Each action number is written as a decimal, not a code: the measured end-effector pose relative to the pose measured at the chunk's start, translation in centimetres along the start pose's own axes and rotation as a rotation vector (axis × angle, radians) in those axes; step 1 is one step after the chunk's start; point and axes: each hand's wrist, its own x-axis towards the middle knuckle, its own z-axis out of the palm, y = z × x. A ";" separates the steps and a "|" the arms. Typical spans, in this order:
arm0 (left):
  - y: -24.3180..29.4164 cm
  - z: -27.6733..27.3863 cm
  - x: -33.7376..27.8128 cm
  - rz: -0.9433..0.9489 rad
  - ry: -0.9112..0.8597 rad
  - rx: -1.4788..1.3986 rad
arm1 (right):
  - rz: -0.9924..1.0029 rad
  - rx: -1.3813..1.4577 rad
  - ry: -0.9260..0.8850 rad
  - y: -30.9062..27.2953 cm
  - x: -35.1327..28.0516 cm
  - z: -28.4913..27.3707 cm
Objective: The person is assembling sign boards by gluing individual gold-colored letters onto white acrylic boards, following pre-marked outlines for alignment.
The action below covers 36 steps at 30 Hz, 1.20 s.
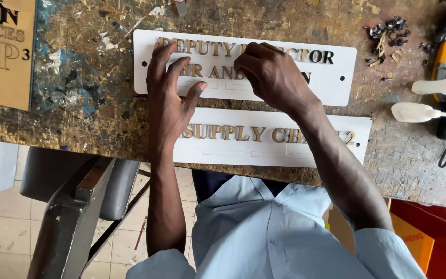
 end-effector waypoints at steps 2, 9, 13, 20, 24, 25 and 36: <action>-0.1 0.0 -0.1 0.004 0.002 -0.015 | 0.000 0.023 0.016 -0.1 0.0 -0.1; -0.2 0.4 -0.5 0.004 0.018 -0.011 | -0.016 0.028 0.009 0.1 -0.1 -0.1; -0.3 0.4 -0.4 -0.005 0.014 -0.013 | -0.019 0.025 0.002 0.2 -0.1 -0.1; -0.4 0.6 -0.4 -0.004 0.016 -0.023 | -0.030 -0.022 -0.039 0.7 0.1 0.1; -0.3 0.5 -0.4 -0.015 0.011 -0.022 | -0.020 -0.028 -0.068 0.5 0.4 0.0; -0.3 0.5 -0.4 -0.019 0.010 -0.029 | -0.017 -0.030 -0.080 0.4 0.6 -0.1; -0.6 0.6 -0.5 -0.021 0.015 -0.034 | -0.022 -0.136 -0.142 0.3 1.0 0.1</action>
